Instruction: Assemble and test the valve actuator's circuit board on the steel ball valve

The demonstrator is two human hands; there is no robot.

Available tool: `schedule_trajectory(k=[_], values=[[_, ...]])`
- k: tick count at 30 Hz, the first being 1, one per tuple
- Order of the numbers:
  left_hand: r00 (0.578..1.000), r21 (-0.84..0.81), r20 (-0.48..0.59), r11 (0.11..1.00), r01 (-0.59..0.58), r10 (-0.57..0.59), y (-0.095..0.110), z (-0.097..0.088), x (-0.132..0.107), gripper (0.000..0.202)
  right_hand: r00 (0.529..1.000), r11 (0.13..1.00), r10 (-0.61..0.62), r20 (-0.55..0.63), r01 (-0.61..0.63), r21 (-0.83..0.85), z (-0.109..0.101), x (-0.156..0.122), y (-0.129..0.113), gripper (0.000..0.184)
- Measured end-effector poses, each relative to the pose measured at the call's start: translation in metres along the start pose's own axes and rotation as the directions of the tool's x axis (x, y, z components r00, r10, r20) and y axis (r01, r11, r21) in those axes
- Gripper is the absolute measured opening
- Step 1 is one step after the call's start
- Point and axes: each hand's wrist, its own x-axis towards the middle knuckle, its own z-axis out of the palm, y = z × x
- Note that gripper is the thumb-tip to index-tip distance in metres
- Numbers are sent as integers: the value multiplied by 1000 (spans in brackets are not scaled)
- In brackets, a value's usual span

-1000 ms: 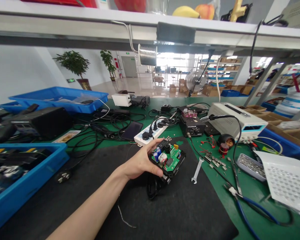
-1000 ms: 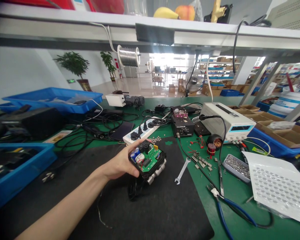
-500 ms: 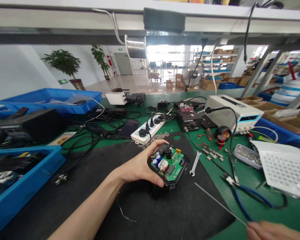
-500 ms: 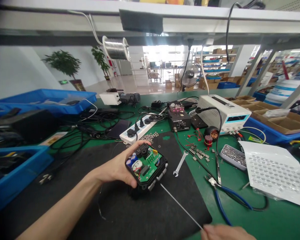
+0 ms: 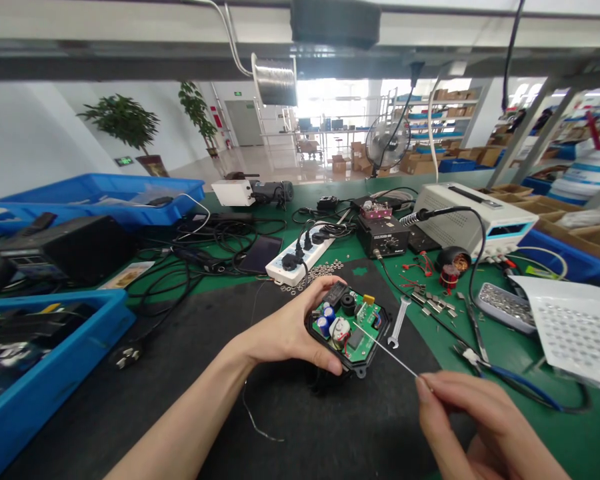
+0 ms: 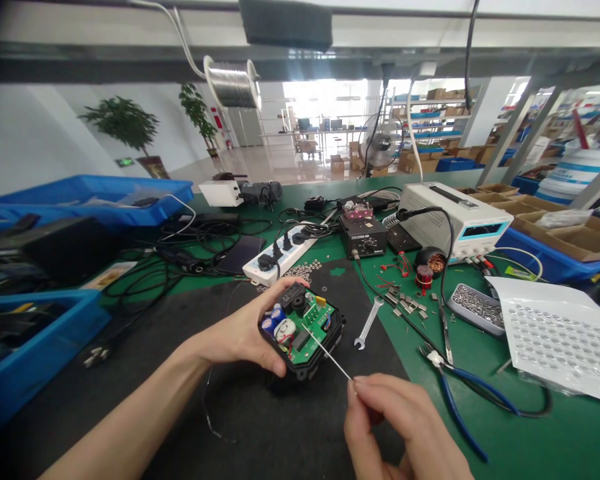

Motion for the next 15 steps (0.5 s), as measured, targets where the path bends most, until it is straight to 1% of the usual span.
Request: schedule_trajectory(k=[2,5,8,15], values=[[1000,1,5,1000,-1,1,1,0,0,110,998,999,32,-46,-33,-20,6,-1,-3,27],[1000,5,6,1000,6,-6,2,0,1,111,994,998,47,-102,-52,-46,11,-1,-8,26],[1000,9,14,1000,12,-12,2,1,1,110,988,996,67,-137,-74,-48,14,0,-10,24],[1000,39,4,999,8,-9,2,1,1,112,988,996,73,-136,-80,-46,19,-3,-10,27]])
